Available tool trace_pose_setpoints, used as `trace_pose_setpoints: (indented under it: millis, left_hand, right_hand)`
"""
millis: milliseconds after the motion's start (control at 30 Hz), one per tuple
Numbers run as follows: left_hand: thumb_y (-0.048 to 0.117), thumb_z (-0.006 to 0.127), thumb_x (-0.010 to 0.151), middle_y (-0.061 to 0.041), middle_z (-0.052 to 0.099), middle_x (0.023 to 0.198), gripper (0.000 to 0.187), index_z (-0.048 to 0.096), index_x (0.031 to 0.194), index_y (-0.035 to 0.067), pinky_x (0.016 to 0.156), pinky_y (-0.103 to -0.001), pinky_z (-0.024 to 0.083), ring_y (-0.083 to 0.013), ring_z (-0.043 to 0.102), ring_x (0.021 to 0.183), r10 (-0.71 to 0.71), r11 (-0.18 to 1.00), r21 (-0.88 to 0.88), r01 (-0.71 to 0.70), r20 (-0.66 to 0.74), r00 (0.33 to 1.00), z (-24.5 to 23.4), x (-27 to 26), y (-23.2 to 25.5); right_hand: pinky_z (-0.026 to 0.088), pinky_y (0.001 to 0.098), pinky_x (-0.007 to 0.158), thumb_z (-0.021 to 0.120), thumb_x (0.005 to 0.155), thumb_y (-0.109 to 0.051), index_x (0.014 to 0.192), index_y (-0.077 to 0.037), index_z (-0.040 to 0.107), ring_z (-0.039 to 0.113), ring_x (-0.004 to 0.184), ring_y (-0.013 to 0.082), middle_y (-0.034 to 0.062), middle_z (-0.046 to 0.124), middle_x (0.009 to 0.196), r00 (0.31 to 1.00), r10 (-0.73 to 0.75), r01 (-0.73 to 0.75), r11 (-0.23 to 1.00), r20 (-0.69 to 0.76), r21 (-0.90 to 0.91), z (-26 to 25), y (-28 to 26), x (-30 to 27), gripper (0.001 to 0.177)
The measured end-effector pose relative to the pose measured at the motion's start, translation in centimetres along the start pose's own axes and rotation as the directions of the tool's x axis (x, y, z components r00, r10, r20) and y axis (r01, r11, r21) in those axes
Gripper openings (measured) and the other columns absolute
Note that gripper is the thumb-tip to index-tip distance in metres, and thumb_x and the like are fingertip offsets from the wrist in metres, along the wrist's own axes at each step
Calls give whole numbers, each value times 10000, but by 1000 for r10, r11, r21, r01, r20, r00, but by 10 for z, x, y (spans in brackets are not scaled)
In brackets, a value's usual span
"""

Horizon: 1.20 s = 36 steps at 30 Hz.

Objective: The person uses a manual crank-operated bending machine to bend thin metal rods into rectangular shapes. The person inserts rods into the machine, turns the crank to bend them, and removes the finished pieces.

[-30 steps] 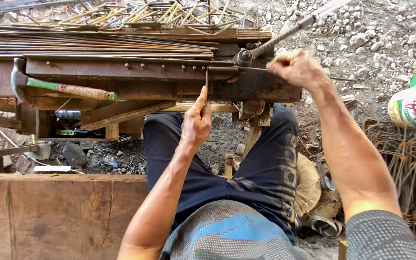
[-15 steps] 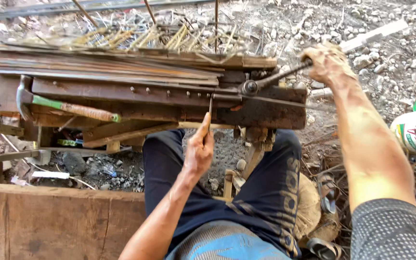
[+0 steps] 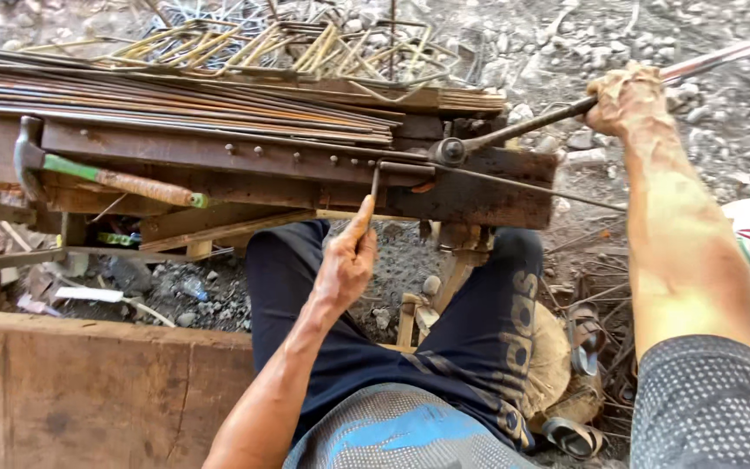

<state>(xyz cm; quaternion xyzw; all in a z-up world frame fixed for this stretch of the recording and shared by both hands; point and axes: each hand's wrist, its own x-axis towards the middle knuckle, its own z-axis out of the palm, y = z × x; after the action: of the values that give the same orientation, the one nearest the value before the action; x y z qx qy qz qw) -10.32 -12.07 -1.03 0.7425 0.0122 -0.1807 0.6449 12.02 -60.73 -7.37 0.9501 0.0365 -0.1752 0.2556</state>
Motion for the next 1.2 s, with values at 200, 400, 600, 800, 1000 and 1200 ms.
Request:
trace_pose_setpoints:
  millis: [200,400,600,800,1000,1200]
  left_hand:
    - [113,453,1023,57,389,657,564,328,1572,137,453,-264,280,-72,250,520,23,1000,-5,-23,21,1000,-2,2,7]
    - [165,464,1022,25,456,658,544,375,1559,190,498,-298,344,-90,280,529,22,991,133,-18,-28,999,-2,1,16]
    - [258,502,994,-87,541,576,573,369,1547,193,633,-453,381,-314,429,518,141,878,462,-124,-3,990,-11,1,4]
    - [243,455,997,-56,553,544,602,307,1575,159,588,-423,414,-207,442,466,91,912,396,-108,62,994,-13,0,14]
    - [248,459,1018,-3,462,505,605,272,1589,176,494,-392,363,-153,339,437,101,927,354,-123,80,992,-14,0,11]
    - [262,441,1016,8,490,516,609,268,1593,174,490,-385,357,-139,354,441,86,935,336,-111,86,993,-14,2,9]
  right_hand:
    - [449,235,450,386,1174,-442,886,-146,659,445,470,96,5,610,644,961,100,-177,940,259,292,-54,-13,-100,495]
    - [328,492,1045,513,1060,-252,1023,-129,739,575,706,245,70,669,724,963,213,-264,855,163,446,-13,-36,-196,260]
    - [268,524,1057,561,991,-593,1046,-206,758,673,980,371,142,753,1001,904,335,-425,776,265,466,-15,-69,-249,438]
    - [349,488,972,496,1023,-694,1136,-216,716,657,822,291,94,730,884,921,332,-391,767,206,509,13,-82,-276,538]
    - [360,448,938,505,1008,-699,1053,-178,680,662,796,275,63,734,895,920,335,-392,777,204,493,16,-92,-290,551]
    - [355,514,1041,519,1002,-681,1021,-158,669,677,804,270,60,727,882,901,359,-433,741,242,514,18,-103,-300,544]
